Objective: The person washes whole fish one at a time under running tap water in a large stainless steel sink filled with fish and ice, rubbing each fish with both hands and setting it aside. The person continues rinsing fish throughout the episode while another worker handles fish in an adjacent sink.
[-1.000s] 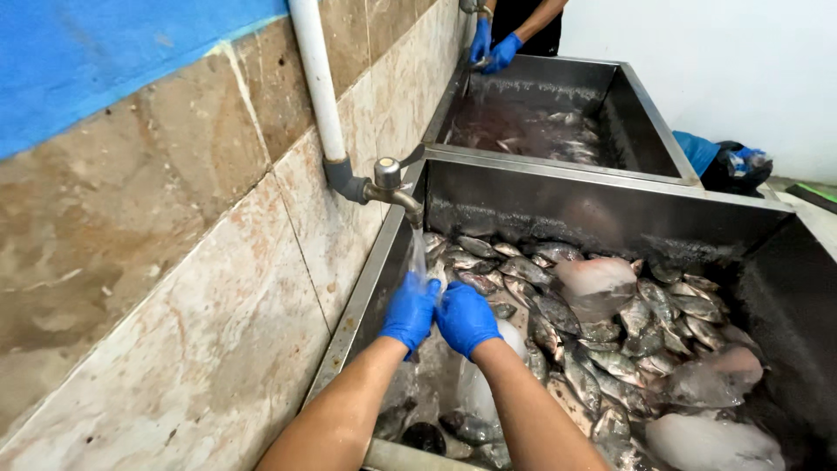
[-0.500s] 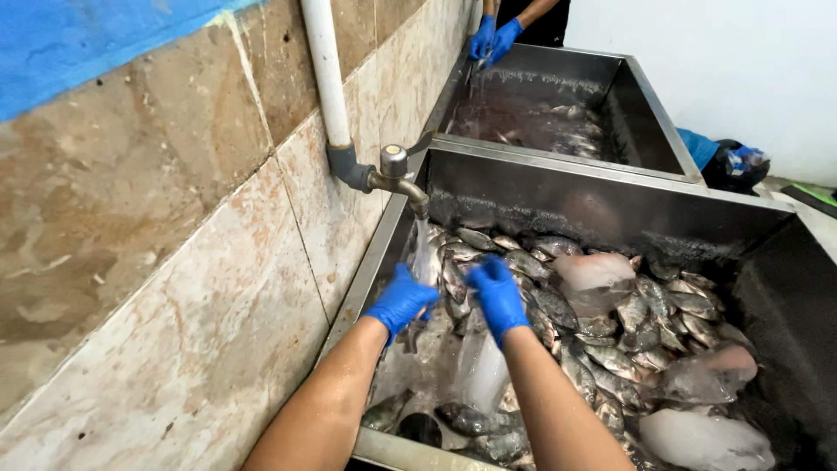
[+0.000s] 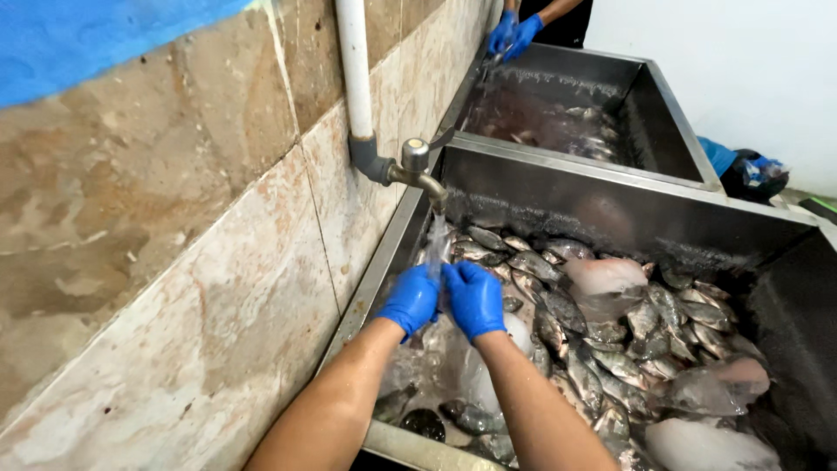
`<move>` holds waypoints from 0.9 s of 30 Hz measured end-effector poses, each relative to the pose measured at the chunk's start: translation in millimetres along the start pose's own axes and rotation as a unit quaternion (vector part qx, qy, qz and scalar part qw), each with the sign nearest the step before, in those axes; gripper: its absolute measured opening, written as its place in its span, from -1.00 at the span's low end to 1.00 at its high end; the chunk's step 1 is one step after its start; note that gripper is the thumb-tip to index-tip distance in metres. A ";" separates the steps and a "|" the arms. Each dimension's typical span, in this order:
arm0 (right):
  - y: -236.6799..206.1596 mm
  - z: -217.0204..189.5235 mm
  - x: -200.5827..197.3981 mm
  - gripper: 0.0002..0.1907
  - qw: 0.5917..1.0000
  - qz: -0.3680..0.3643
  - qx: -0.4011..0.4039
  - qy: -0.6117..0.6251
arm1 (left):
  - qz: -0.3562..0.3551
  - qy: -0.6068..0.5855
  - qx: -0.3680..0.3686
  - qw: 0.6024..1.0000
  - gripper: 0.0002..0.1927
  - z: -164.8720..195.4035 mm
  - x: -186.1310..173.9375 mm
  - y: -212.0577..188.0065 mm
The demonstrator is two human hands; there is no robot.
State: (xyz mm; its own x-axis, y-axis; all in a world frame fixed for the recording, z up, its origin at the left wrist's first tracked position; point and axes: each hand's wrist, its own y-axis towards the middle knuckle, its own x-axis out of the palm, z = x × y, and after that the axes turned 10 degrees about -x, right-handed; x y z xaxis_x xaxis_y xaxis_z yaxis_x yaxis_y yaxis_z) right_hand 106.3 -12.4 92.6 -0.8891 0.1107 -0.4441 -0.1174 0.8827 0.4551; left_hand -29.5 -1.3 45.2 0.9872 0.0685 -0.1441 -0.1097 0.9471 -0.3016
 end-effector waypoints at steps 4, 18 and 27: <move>7.1 12.1 -5.3 -0.74 0.993 0.017 0.073 0.095 | -0.068 -0.049 0.088 0.993 -0.69 1.1 7.9 0.9; 12.6 46.9 -13.1 -0.89 0.961 -0.056 0.055 0.264 | -0.006 0.027 0.051 0.998 -0.56 -5.6 7.2 21.3; 14.7 46.8 -29.7 -0.84 0.973 -0.060 0.052 0.218 | -0.165 -0.007 -0.010 0.986 -0.67 9.9 1.9 -13.5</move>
State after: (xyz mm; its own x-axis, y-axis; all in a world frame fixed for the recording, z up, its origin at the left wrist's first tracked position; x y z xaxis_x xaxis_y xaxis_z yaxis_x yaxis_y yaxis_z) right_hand 151.7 18.7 76.4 -0.9777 -0.1791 -0.1095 -0.2056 0.9217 0.3289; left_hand -24.9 -10.9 58.4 0.9712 -0.2374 -0.0218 0.2152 0.9127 -0.3475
